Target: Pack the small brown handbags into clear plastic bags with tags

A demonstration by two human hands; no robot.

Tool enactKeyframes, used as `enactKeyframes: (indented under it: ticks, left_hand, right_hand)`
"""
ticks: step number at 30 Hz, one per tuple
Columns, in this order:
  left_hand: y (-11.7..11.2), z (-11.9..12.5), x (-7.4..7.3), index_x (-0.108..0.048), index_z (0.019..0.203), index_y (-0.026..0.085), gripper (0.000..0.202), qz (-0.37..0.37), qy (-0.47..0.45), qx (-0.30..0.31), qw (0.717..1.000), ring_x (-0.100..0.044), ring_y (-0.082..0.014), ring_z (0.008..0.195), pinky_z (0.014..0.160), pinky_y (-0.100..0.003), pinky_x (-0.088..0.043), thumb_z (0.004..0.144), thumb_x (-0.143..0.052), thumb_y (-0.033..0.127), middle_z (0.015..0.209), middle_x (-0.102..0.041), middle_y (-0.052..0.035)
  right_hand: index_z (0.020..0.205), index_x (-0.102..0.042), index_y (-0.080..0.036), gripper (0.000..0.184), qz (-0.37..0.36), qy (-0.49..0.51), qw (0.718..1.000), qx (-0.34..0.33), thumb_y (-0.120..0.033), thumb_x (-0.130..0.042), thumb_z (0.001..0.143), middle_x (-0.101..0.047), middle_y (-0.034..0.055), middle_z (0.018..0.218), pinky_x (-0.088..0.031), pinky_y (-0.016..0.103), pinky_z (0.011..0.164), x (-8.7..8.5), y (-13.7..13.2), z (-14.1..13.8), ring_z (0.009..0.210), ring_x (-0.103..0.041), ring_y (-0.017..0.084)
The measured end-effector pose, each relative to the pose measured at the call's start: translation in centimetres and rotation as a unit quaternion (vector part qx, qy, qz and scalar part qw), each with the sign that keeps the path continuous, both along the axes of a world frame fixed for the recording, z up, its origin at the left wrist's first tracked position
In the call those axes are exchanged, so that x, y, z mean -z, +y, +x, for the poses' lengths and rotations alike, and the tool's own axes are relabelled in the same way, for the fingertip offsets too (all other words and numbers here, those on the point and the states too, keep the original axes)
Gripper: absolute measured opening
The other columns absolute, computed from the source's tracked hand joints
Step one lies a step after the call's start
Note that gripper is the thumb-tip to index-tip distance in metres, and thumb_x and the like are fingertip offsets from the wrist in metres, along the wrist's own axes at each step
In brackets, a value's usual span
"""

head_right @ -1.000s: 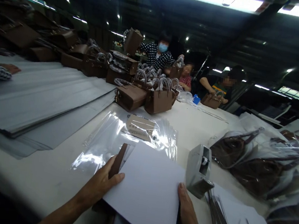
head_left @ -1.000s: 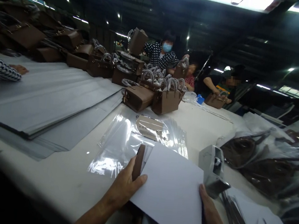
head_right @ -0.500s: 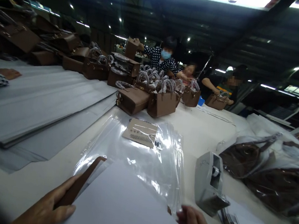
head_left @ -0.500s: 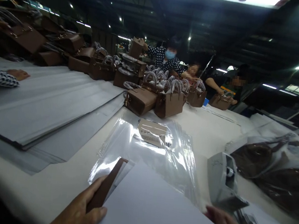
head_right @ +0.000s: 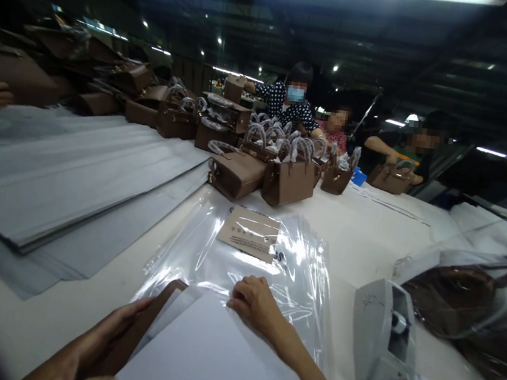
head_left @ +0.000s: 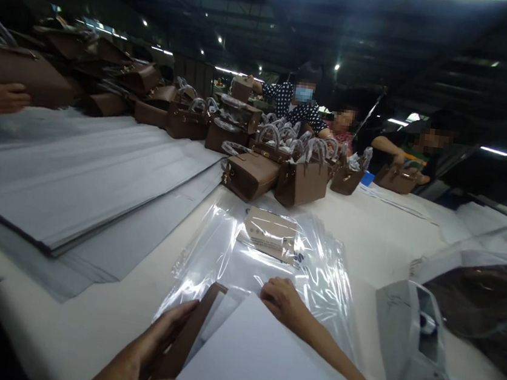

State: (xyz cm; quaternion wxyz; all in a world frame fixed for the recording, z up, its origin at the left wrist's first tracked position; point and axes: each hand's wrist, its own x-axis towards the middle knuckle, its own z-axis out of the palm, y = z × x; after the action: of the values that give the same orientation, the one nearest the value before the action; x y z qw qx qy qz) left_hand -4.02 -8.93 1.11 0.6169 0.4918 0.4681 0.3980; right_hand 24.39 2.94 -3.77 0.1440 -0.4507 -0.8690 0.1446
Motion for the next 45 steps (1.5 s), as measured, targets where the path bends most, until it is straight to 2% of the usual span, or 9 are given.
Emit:
enactKeyframes:
  ticks: [4,10,17,21,27,31,37,42,45]
  left_hand:
    - [2.8,-0.5,-1.7,-0.045,0.122,0.027,0.059,-0.013,-0.025,0.021,0.999,-0.04,-0.0294,0.122,0.094,-0.04,-0.043,0.071,-0.059,0.053,0.134,-0.044,-0.0059]
    - [9.8,2.2,-4.6,-0.049,0.119,0.024,0.046,0.145,0.178,-0.021,0.973,-0.048,-0.0253,0.113,0.093,-0.042,-0.042,0.08,-0.051,0.048,0.127,-0.048,-0.0076]
    - [16.1,9.0,-4.6,-0.031,0.133,0.016,0.09,0.443,0.388,0.14,0.796,-0.031,-0.0331,0.126,0.101,-0.055,-0.027,0.062,-0.062,0.063,0.139,-0.034,-0.0155]
    - [17.5,10.3,-4.5,-0.047,0.119,0.016,0.044,0.489,0.487,0.124,0.713,-0.05,-0.03,0.109,0.094,-0.054,-0.033,0.077,-0.056,0.024,0.119,-0.054,-0.0141]
    - [18.5,10.1,-5.1,-0.058,0.088,0.014,0.02,0.483,0.499,0.087,0.714,-0.061,-0.0217,0.076,0.068,-0.035,-0.048,0.083,-0.038,0.013,0.086,-0.063,-0.0094]
    - [18.0,9.8,-5.4,-0.057,0.095,0.015,0.024,0.498,0.48,0.098,0.716,-0.06,-0.019,0.079,0.07,-0.031,-0.047,0.088,-0.036,0.024,0.09,-0.064,-0.0079]
    - [16.3,12.0,-6.1,-0.028,0.133,0.017,0.085,0.59,0.422,0.218,0.653,-0.037,-0.0279,0.122,0.102,-0.045,-0.027,0.067,-0.058,0.062,0.136,-0.04,-0.0107]
    - [16.8,11.7,-5.5,-0.032,0.13,0.013,0.057,0.535,0.522,0.162,0.644,-0.049,-0.0292,0.11,0.09,-0.049,-0.035,0.076,-0.051,0.013,0.123,-0.05,-0.0172]
    - [16.5,11.1,-5.6,-0.035,0.128,0.01,0.055,0.547,0.51,0.139,0.649,-0.047,-0.0304,0.111,0.092,-0.05,-0.034,0.079,-0.052,0.03,0.122,-0.05,-0.0178]
  right_hand:
    - [0.067,-0.049,-0.018,0.023,-0.002,0.017,0.998,0.061,-0.031,-0.043,0.085,-0.054,-0.0002,0.066,-0.035,0.026,0.062,-0.9,1.5,1.4,0.064,-0.048,0.012]
    - [0.063,-0.043,-0.019,0.033,0.015,0.027,0.991,0.133,-0.04,-0.035,0.087,-0.048,-0.0026,0.058,-0.031,0.022,0.053,-4.6,4.2,2.7,0.055,-0.045,0.011]
    - [0.06,-0.043,-0.02,0.036,0.089,0.006,0.968,0.234,-0.043,-0.034,0.085,-0.047,-0.0008,0.053,-0.028,0.025,0.053,-8.1,6.4,3.4,0.051,-0.041,0.012]
    - [0.063,-0.049,-0.019,0.043,0.105,0.006,0.962,0.251,-0.047,-0.027,0.088,-0.052,0.001,0.055,-0.032,0.025,0.054,-9.8,5.2,3.3,0.053,-0.046,0.014]
    - [0.124,-0.043,-0.013,0.063,0.28,-0.123,0.939,0.156,-0.057,-0.047,0.078,-0.053,0.0138,0.117,-0.037,0.037,0.084,-10.5,0.2,2.2,0.103,-0.05,0.026]
    - [0.11,-0.055,-0.017,0.028,0.368,-0.235,0.875,0.208,-0.028,-0.045,0.086,-0.063,0.004,0.085,-0.036,0.025,0.061,-8.7,-1.2,4.6,0.074,-0.056,0.016]
    - [0.073,-0.058,-0.019,0.031,0.226,-0.211,0.895,0.32,-0.036,-0.037,0.088,-0.061,0.0005,0.065,-0.018,0.023,0.047,-9.8,-0.6,3.9,0.05,-0.047,0.009]
    - [0.068,-0.057,-0.019,0.033,0.133,-0.188,0.914,0.334,-0.035,-0.035,0.087,-0.06,0.0026,0.06,-0.015,0.025,0.049,-11.3,-1.2,1.4,0.051,-0.049,0.012]
    - [0.064,-0.057,-0.019,0.036,0.115,-0.182,0.911,0.353,-0.033,-0.033,0.087,-0.061,0.0037,0.06,-0.014,0.026,0.049,-11.6,-1.4,0.8,0.051,-0.05,0.013]
